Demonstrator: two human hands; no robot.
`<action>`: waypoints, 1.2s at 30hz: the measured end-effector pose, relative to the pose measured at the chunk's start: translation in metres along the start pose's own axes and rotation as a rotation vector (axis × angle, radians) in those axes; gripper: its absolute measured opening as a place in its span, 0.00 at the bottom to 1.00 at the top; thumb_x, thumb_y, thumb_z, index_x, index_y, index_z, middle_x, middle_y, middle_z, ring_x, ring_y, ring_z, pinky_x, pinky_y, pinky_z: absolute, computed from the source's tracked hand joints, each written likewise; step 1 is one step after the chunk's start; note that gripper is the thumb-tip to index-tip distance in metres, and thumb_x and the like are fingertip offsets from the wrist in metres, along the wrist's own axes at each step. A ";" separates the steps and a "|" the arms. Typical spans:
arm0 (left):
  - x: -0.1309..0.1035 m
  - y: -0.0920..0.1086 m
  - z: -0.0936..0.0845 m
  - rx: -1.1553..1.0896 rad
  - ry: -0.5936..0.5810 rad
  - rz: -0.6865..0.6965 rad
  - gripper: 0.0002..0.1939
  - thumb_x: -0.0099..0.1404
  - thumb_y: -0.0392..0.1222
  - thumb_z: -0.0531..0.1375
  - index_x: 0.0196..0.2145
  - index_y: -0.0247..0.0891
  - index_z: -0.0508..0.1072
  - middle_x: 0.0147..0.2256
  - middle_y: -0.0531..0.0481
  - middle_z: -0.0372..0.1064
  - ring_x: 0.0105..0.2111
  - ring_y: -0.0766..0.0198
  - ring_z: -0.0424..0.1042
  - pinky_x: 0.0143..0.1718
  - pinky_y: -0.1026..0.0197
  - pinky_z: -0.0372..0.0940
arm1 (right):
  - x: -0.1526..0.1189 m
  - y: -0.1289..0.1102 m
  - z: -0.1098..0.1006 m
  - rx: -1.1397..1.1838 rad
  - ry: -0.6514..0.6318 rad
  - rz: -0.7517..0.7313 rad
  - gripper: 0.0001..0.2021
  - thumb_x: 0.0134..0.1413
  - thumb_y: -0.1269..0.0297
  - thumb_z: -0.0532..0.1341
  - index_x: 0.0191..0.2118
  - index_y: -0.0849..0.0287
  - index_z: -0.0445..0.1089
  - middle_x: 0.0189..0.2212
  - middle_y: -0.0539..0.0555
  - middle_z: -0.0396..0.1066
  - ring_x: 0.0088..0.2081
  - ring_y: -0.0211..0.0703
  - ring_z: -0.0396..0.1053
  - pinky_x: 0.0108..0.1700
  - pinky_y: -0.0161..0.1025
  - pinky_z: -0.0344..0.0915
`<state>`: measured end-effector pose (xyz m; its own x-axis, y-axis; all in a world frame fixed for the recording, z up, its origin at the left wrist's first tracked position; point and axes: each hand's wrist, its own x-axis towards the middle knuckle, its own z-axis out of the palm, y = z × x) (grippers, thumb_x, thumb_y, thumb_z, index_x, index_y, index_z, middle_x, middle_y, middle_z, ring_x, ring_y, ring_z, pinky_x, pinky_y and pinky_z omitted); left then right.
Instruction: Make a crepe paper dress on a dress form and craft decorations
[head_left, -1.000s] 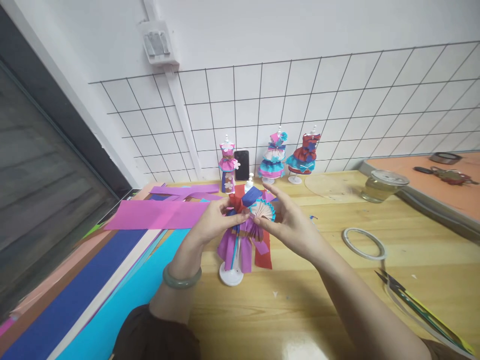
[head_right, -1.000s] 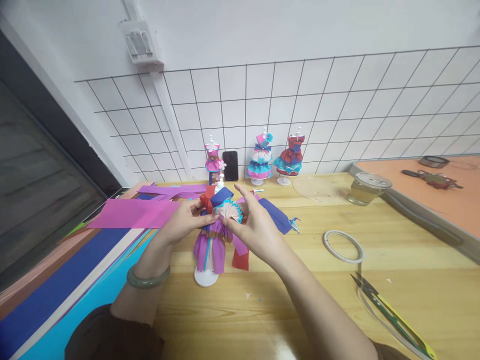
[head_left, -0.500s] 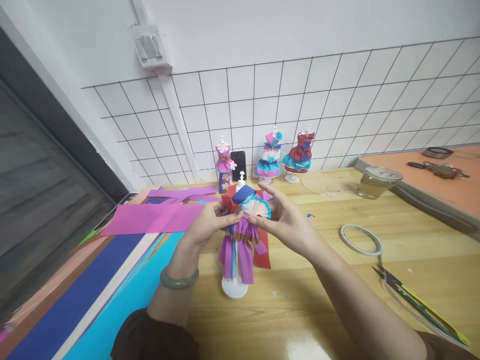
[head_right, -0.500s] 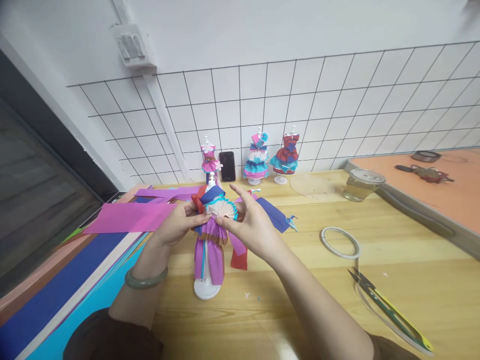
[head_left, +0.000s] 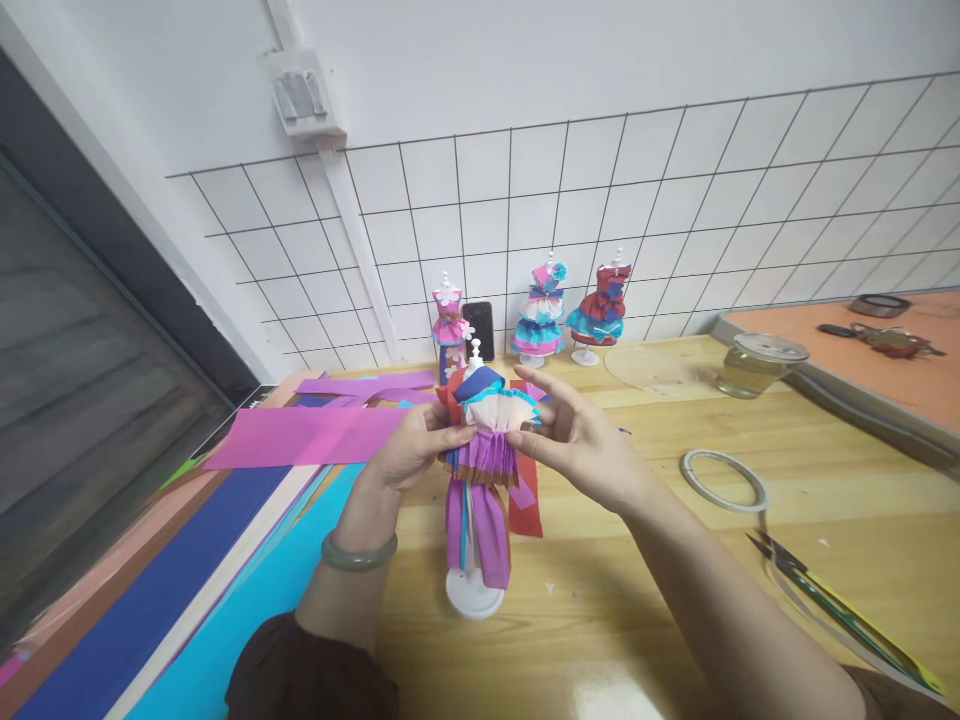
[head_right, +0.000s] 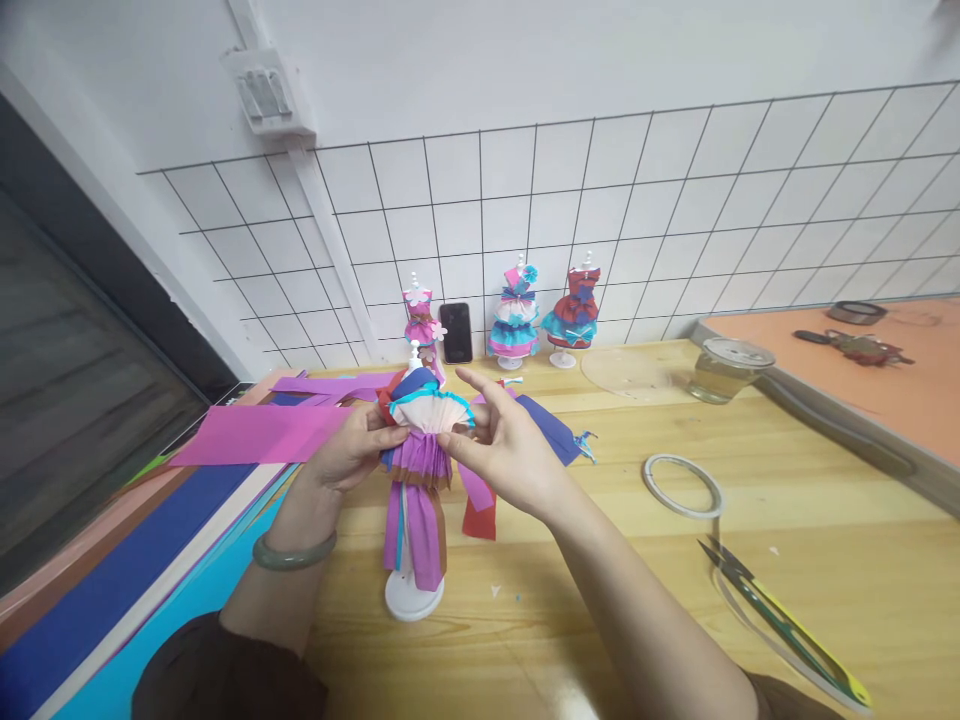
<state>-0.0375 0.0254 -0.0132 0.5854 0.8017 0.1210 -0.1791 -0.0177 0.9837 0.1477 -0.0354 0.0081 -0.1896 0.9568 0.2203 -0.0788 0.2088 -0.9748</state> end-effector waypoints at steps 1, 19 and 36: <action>0.000 0.000 0.000 0.003 0.000 -0.009 0.16 0.52 0.40 0.63 0.40 0.34 0.72 0.37 0.43 0.72 0.40 0.56 0.69 0.44 0.56 0.60 | 0.000 0.000 0.001 0.002 -0.002 -0.001 0.34 0.46 0.66 0.62 0.59 0.56 0.48 0.33 0.52 0.70 0.36 0.42 0.70 0.40 0.44 0.69; 0.011 -0.010 0.005 0.135 0.164 0.057 0.24 0.45 0.42 0.67 0.40 0.36 0.64 0.35 0.48 0.67 0.36 0.61 0.68 0.36 0.60 0.62 | 0.008 0.013 0.005 -0.140 0.056 -0.106 0.30 0.48 0.69 0.60 0.58 0.54 0.51 0.51 0.56 0.62 0.50 0.45 0.63 0.50 0.45 0.63; 0.013 -0.021 0.006 0.241 0.241 0.177 0.19 0.49 0.44 0.64 0.22 0.37 0.55 0.22 0.58 0.54 0.21 0.74 0.55 0.24 0.68 0.52 | 0.013 0.024 -0.001 -0.277 0.150 -0.093 0.33 0.48 0.66 0.60 0.60 0.54 0.47 0.51 0.58 0.61 0.45 0.46 0.65 0.45 0.44 0.65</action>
<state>-0.0217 0.0330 -0.0319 0.3547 0.8905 0.2849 -0.0529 -0.2851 0.9570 0.1445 -0.0178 -0.0129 -0.0460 0.9458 0.3215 0.1837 0.3244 -0.9279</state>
